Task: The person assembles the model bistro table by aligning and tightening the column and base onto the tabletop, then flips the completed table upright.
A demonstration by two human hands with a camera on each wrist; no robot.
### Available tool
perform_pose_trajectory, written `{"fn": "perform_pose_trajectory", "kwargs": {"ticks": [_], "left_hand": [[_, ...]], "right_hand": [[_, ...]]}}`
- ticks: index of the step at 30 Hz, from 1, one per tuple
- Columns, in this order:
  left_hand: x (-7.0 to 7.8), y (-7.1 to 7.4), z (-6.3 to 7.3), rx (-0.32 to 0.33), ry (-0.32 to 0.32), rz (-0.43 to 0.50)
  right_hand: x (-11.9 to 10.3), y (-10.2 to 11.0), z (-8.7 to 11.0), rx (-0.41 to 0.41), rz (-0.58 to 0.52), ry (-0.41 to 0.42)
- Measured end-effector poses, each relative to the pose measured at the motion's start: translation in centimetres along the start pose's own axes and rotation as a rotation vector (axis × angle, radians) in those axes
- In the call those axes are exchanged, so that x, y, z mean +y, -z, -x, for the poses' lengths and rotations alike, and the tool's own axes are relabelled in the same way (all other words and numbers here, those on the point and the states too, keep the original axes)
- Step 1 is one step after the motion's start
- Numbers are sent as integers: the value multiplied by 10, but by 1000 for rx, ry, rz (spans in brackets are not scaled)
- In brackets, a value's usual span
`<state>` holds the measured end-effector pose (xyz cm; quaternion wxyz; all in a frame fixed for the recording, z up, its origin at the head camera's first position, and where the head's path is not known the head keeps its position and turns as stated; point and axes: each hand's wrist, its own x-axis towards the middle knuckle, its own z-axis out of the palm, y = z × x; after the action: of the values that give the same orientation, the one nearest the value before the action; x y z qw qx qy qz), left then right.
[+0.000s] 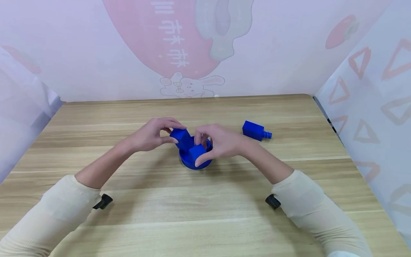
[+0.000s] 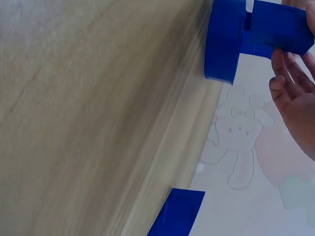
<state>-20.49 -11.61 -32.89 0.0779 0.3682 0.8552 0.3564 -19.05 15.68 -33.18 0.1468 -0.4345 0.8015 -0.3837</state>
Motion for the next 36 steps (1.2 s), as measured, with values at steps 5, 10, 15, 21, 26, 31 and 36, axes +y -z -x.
{"fn": "perform_pose_trajectory", "kwargs": {"ticks": [5,10,15,21,26,31,36], "left_hand": [[-1,0,-1,0,0,2],[0,-1,-1,-5,3,-12],[1,0,0,-6,8,-20],[1,0,-1,-4,6,-21],[1,0,0,-6,22,-22],[1,0,0,-4,22,-22],[2,0,0,-3,16,-20]], "right_hand": [[-2,-3,1,-15,33,36],[1,0,7,-129,2,151],[4,6,9,-221,-56,195],[1,10,8,-240,-71,148],[1,9,7,-242,-77,152],[2,8,5,-239,-83,167],[1,8,5,-237,-85,175]]}}
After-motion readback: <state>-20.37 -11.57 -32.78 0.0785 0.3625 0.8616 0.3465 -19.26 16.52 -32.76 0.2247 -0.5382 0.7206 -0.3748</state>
